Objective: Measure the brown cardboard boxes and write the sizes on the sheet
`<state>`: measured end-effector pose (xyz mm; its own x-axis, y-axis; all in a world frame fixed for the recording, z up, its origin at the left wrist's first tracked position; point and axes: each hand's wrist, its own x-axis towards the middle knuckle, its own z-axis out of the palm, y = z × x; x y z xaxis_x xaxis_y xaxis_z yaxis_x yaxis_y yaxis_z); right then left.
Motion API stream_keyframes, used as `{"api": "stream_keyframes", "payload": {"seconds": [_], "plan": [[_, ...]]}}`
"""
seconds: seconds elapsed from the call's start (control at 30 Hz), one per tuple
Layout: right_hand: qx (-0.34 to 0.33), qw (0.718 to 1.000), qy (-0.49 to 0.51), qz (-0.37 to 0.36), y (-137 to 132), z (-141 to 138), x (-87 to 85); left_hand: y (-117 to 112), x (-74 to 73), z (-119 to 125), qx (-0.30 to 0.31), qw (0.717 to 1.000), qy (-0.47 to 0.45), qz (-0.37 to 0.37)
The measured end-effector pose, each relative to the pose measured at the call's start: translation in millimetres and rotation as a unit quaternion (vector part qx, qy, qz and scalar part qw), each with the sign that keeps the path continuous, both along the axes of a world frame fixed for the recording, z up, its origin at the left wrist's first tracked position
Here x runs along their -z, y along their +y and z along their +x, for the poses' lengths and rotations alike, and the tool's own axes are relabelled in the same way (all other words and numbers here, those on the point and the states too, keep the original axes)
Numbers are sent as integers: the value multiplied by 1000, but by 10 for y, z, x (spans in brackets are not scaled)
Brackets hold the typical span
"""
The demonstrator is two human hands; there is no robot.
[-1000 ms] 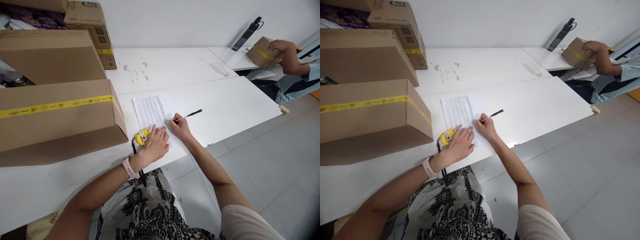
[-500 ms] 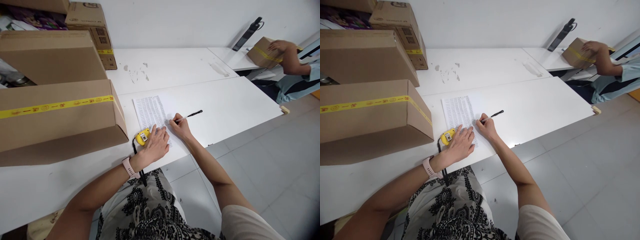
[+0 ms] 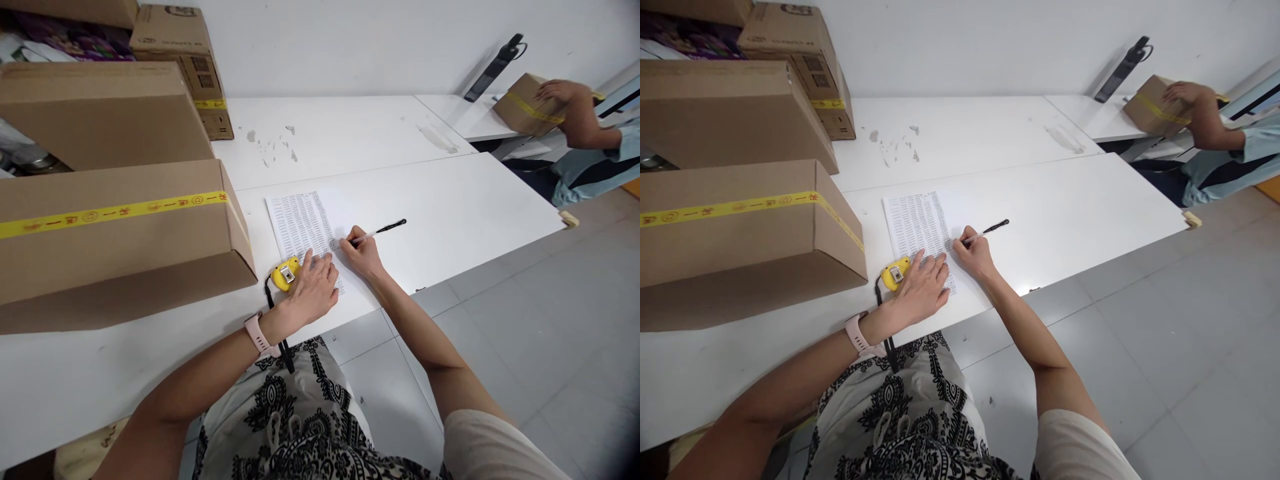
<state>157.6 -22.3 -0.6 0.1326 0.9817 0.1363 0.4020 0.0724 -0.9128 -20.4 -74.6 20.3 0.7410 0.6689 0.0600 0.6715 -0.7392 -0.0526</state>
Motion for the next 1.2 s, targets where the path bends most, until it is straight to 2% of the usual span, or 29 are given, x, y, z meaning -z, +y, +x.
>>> {"api": "stream_keyframes", "payload": {"seconds": [0.8,1.0,1.07,1.2], "plan": [[5,1000,-4,-2,-1,2,5,2,13,-9,1,1000,-13,1],[27,998,8,49,45,57,65,1,13,-2,2,1000,-14,-6],[22,995,-32,90,68,104,91,-5,1,1,-1,1000,-16,-10],[5,971,-197,132,82,186,114,-29,-93,-55,-18,999,-32,-18]]}}
